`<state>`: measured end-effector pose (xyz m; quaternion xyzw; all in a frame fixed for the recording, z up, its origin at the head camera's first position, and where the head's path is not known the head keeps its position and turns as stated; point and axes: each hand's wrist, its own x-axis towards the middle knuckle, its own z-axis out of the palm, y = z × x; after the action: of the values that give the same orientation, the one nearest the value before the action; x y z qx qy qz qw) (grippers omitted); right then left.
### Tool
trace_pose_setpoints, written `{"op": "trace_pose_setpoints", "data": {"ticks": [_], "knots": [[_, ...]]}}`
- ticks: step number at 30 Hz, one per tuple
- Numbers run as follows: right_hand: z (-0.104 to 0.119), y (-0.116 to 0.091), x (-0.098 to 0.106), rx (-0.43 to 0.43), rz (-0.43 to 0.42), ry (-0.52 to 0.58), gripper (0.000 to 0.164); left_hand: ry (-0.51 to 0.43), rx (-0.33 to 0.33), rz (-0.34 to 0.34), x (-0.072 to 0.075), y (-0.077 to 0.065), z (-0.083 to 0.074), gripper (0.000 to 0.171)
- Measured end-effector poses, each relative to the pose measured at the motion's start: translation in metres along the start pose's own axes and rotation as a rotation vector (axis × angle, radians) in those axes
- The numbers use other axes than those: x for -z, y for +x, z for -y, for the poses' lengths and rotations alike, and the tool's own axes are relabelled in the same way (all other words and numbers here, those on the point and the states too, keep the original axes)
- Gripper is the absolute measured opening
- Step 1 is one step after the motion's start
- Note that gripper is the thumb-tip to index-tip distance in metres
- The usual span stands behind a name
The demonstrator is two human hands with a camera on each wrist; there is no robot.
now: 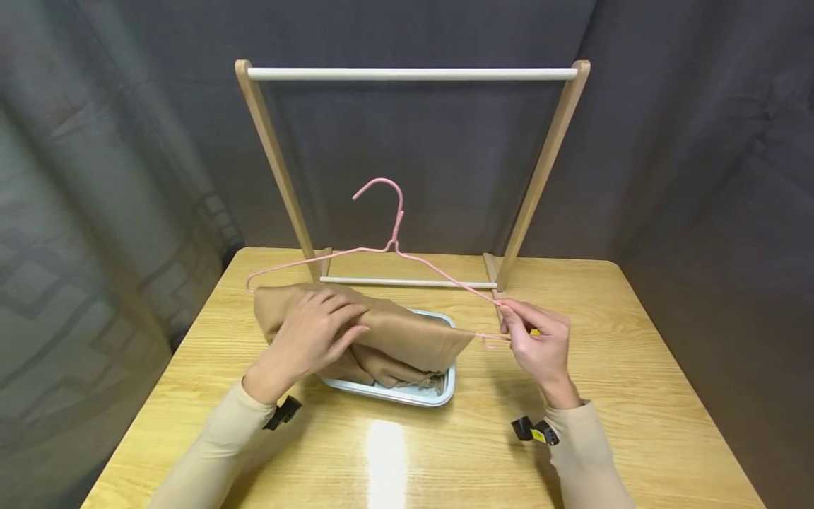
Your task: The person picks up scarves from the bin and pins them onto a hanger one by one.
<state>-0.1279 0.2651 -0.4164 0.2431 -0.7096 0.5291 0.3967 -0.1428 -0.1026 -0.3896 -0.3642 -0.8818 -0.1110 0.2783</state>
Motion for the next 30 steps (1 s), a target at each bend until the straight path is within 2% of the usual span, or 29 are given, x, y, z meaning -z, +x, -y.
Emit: {"op": "trace_pose_setpoints", "data": {"ticks": [2, 4, 10, 16, 19, 22, 25, 28, 30], "knots": [[0.0, -0.001, -0.001, 0.005, 0.01, -0.001, 0.019, -0.02, -0.035, 0.002, -0.006, 0.002, 0.001, 0.022], [0.0, -0.001, -0.002, 0.011, 0.018, -0.001, 0.02, -0.061, -0.044, -0.03, -0.01, 0.003, 0.003, 0.015], [0.0, -0.001, -0.005, 0.04, 0.058, 0.001, 0.023, -0.214, -0.018, -0.124, -0.01, 0.011, 0.006, 0.011], [-0.001, -0.002, -0.009, 0.066, 0.089, 0.02, 0.023, -0.314, 0.077, -0.167, -0.008, 0.023, 0.003, 0.013], [-0.003, -0.004, -0.01, 0.081, 0.102, 0.029, 0.022, -0.373, 0.139, -0.166, -0.009, 0.029, 0.002, 0.015], [-0.002, -0.005, -0.011, 0.087, 0.107, 0.04, 0.021, -0.37, 0.206, -0.096, -0.011, 0.035, 0.001, 0.019], [0.0, -0.005, -0.013, 0.087, 0.091, 0.036, 0.019, -0.301, 0.243, 0.051, -0.014, 0.039, 0.0, 0.022], [0.002, -0.004, -0.014, 0.085, 0.068, 0.024, 0.019, -0.218, 0.223, 0.16, -0.016, 0.042, -0.002, 0.021], [0.003, -0.004, -0.014, 0.082, 0.047, 0.021, 0.017, -0.192, 0.171, 0.16, -0.017, 0.043, -0.005, 0.02]]}}
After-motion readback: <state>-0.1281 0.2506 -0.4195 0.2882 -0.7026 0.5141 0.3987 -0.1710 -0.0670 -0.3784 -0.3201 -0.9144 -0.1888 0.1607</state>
